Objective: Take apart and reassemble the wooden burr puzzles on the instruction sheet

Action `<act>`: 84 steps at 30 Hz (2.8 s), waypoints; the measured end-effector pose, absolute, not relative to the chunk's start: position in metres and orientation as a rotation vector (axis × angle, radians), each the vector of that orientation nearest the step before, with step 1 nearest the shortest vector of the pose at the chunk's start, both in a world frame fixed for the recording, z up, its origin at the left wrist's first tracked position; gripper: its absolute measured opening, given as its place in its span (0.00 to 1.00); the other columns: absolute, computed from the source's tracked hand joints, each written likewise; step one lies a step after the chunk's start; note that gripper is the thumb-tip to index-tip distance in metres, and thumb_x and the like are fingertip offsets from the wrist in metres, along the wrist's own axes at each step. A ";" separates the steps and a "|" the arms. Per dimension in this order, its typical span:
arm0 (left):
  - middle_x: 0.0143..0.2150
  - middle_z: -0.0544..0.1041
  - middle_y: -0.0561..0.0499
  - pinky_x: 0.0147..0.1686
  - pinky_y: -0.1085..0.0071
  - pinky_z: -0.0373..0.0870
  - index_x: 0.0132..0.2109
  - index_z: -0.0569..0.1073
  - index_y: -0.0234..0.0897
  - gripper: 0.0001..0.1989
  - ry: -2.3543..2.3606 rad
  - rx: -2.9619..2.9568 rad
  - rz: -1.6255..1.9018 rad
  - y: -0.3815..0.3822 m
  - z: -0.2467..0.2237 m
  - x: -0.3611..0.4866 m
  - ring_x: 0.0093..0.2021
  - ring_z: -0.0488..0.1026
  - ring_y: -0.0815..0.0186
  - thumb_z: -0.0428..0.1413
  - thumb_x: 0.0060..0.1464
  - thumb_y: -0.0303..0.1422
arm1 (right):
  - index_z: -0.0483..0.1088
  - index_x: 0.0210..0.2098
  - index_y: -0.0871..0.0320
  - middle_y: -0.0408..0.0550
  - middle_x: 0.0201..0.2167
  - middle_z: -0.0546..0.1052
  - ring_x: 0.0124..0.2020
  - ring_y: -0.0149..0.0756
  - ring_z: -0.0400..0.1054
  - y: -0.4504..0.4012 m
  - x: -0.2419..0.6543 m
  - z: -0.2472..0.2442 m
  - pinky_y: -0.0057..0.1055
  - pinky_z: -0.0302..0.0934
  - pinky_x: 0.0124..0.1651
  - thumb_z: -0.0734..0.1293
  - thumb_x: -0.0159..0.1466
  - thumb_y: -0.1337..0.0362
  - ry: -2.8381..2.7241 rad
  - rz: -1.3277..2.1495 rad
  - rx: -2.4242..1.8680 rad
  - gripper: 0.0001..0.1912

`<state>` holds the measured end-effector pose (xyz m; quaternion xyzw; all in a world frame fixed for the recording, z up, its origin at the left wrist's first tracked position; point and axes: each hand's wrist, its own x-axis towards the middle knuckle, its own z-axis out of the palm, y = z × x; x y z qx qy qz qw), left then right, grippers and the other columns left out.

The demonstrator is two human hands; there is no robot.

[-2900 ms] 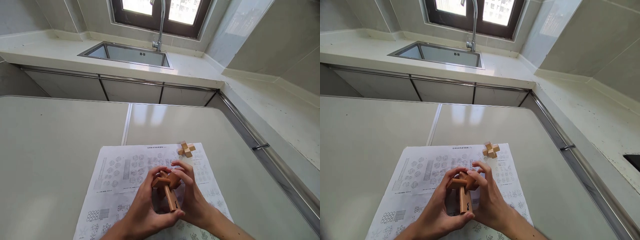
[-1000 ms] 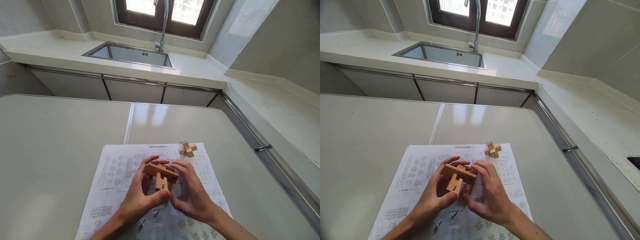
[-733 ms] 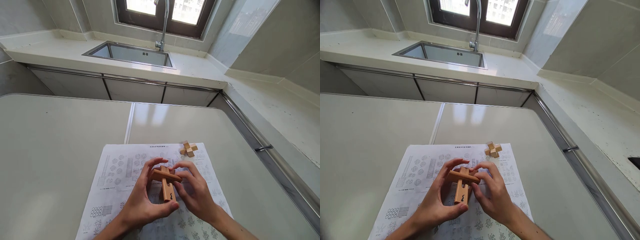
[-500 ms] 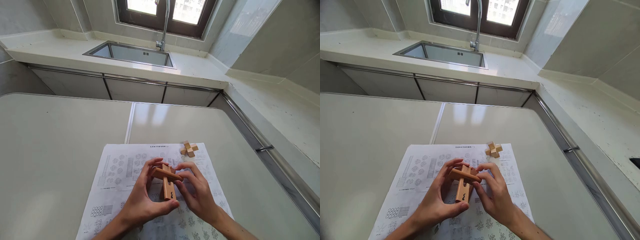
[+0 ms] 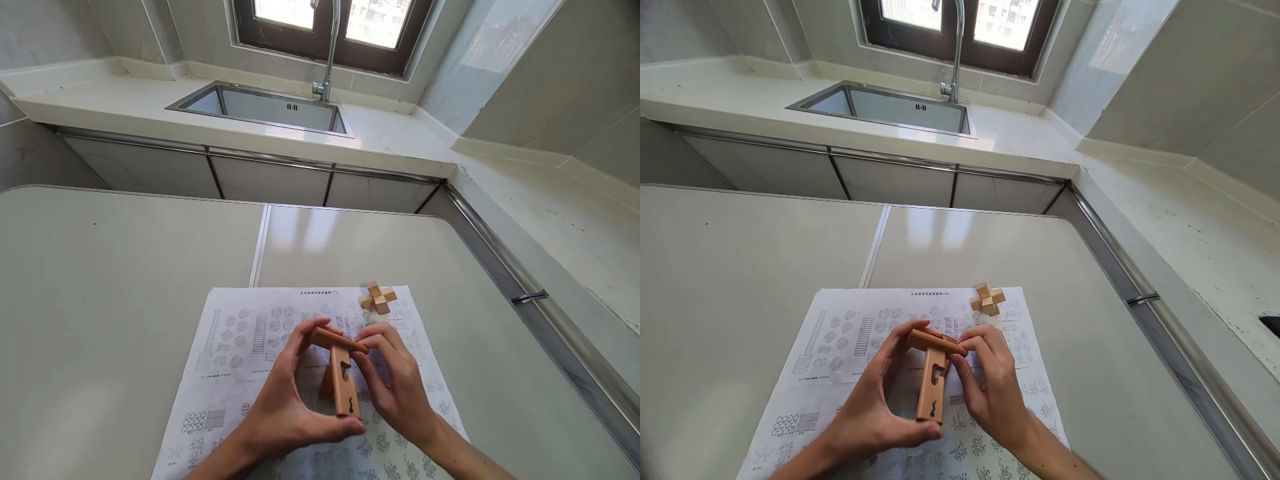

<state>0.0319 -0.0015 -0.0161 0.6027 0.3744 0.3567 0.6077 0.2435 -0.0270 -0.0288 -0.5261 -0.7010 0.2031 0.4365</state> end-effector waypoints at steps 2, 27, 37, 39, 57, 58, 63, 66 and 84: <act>0.70 0.68 0.42 0.73 0.42 0.56 0.70 0.59 0.51 0.56 0.874 1.438 0.814 -0.002 -0.016 0.031 0.70 0.65 0.42 0.78 0.38 0.39 | 0.71 0.41 0.54 0.50 0.42 0.72 0.43 0.42 0.70 -0.026 0.244 -0.029 0.39 0.68 0.43 0.64 0.74 0.69 -1.716 0.504 -1.344 0.06; 0.28 0.74 0.57 0.28 0.73 0.66 0.54 0.65 0.42 0.10 0.884 1.435 0.823 -0.003 -0.008 0.042 0.26 0.70 0.69 0.53 0.72 0.39 | 0.70 0.47 0.55 0.52 0.42 0.75 0.41 0.41 0.77 -0.029 0.248 -0.030 0.37 0.75 0.40 0.65 0.69 0.78 -1.844 0.266 -1.104 0.13; 0.27 0.72 0.55 0.31 0.70 0.67 0.54 0.67 0.40 0.12 0.857 1.414 0.776 -0.001 -0.010 0.040 0.29 0.70 0.66 0.53 0.71 0.42 | 0.69 0.45 0.54 0.51 0.40 0.77 0.38 0.41 0.77 -0.030 0.244 -0.030 0.36 0.74 0.36 0.65 0.67 0.77 -1.849 0.293 -1.111 0.13; 0.27 0.73 0.55 0.30 0.71 0.67 0.55 0.67 0.40 0.14 0.865 1.378 0.770 0.000 -0.010 0.041 0.29 0.70 0.66 0.54 0.71 0.43 | 0.69 0.46 0.55 0.51 0.40 0.77 0.38 0.41 0.76 -0.030 0.243 -0.030 0.36 0.73 0.36 0.65 0.68 0.78 -1.841 0.293 -1.121 0.13; 0.30 0.79 0.54 0.36 0.69 0.75 0.63 0.65 0.42 0.20 1.046 1.408 0.906 -0.002 -0.004 0.040 0.33 0.79 0.63 0.55 0.70 0.41 | 0.67 0.38 0.53 0.49 0.38 0.75 0.39 0.40 0.73 -0.021 0.251 -0.031 0.36 0.68 0.39 0.63 0.76 0.63 -1.564 0.532 -1.373 0.08; 0.30 0.79 0.53 0.35 0.69 0.74 0.57 0.69 0.41 0.15 1.095 1.386 0.917 0.000 -0.003 0.039 0.33 0.79 0.63 0.55 0.69 0.42 | 0.67 0.37 0.53 0.49 0.38 0.75 0.38 0.40 0.72 -0.021 0.251 -0.031 0.35 0.68 0.38 0.62 0.76 0.61 -1.533 0.586 -1.380 0.09; 0.34 0.82 0.50 0.32 0.70 0.71 0.47 0.73 0.40 0.14 1.123 1.387 0.879 0.006 -0.003 0.037 0.33 0.78 0.64 0.54 0.70 0.46 | 0.69 0.39 0.54 0.46 0.34 0.74 0.29 0.35 0.66 -0.020 0.255 -0.030 0.32 0.65 0.33 0.61 0.77 0.54 -1.369 0.864 -1.384 0.14; 0.32 0.82 0.51 0.29 0.71 0.69 0.44 0.73 0.39 0.14 1.098 1.411 0.868 0.004 -0.003 0.039 0.27 0.74 0.66 0.54 0.70 0.46 | 0.68 0.38 0.54 0.41 0.26 0.69 0.26 0.34 0.64 -0.019 0.256 -0.028 0.30 0.63 0.31 0.60 0.78 0.52 -1.266 1.001 -1.359 0.16; 0.56 0.74 0.44 0.59 0.48 0.67 0.34 0.74 0.40 0.11 1.372 2.113 0.869 0.012 -0.019 0.029 0.61 0.66 0.47 0.56 0.67 0.35 | 0.73 0.46 0.54 0.37 0.20 0.70 0.19 0.33 0.63 -0.023 0.252 -0.031 0.30 0.58 0.23 0.61 0.76 0.55 -1.659 0.775 -1.526 0.13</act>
